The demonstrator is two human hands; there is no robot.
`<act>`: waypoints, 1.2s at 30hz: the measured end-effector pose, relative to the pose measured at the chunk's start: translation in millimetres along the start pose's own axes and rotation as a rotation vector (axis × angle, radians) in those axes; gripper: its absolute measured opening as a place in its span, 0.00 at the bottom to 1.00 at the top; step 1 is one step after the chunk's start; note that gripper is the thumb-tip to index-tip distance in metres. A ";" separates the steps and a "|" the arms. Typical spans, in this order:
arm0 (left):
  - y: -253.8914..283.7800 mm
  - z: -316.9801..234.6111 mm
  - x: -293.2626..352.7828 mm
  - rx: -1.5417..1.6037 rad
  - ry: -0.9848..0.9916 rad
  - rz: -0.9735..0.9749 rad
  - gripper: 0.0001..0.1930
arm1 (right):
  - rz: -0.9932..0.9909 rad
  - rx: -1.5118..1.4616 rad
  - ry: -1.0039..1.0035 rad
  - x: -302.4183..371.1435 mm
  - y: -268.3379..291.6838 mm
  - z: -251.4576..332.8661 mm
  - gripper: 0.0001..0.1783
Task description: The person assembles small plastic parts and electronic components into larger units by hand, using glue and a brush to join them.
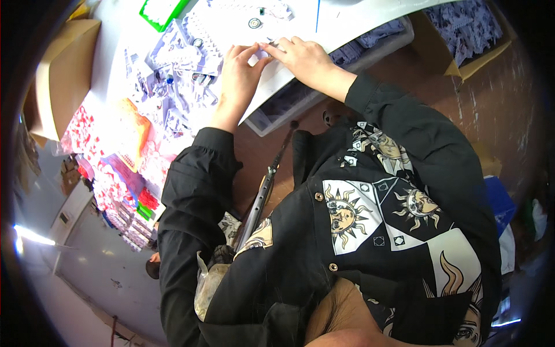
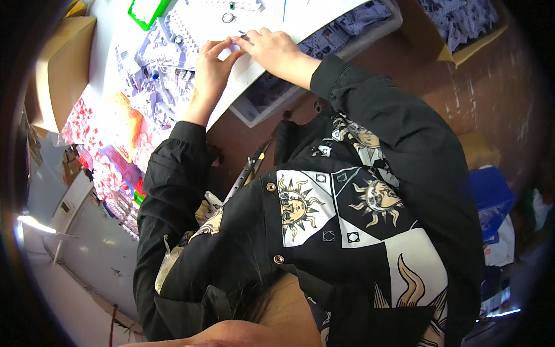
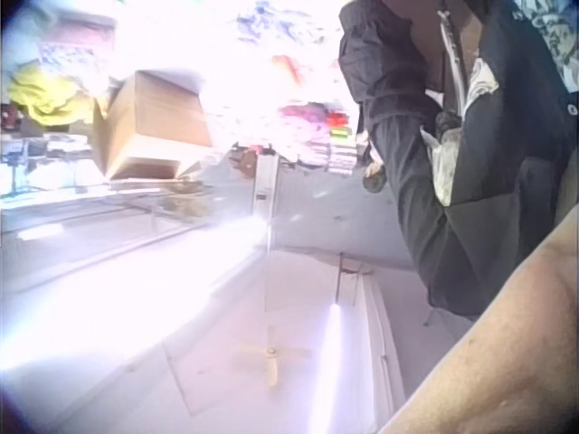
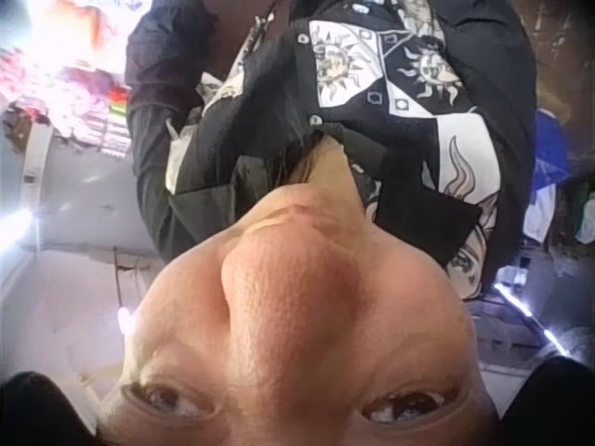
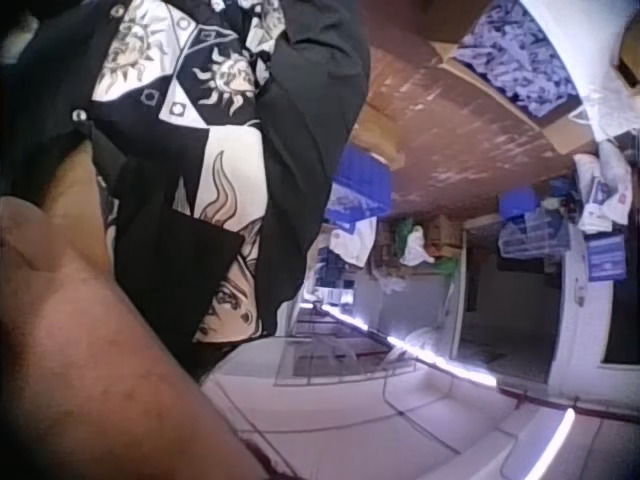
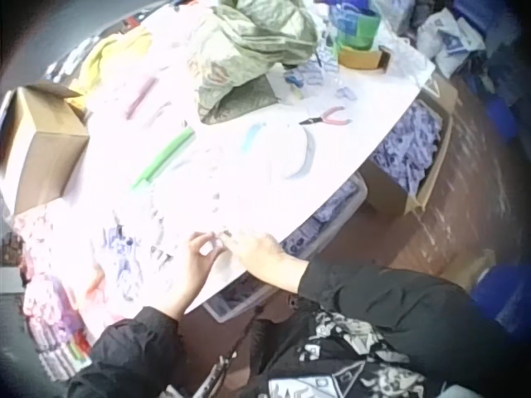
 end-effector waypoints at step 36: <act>12.2 32.4 9.2 1.395 0.621 -0.023 0.13 | 0.049 -1.854 -0.953 -58.6 -11.6 32.0 0.10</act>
Point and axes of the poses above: each hand's wrist, its own x-axis away from the middle knuckle, its own y-axis out of the back of the hand, z = x × y, the point moved 2 cm from there along -x, towards the middle knuckle, and after that the axes turned 9 degrees about x, right-handed, at the moved point
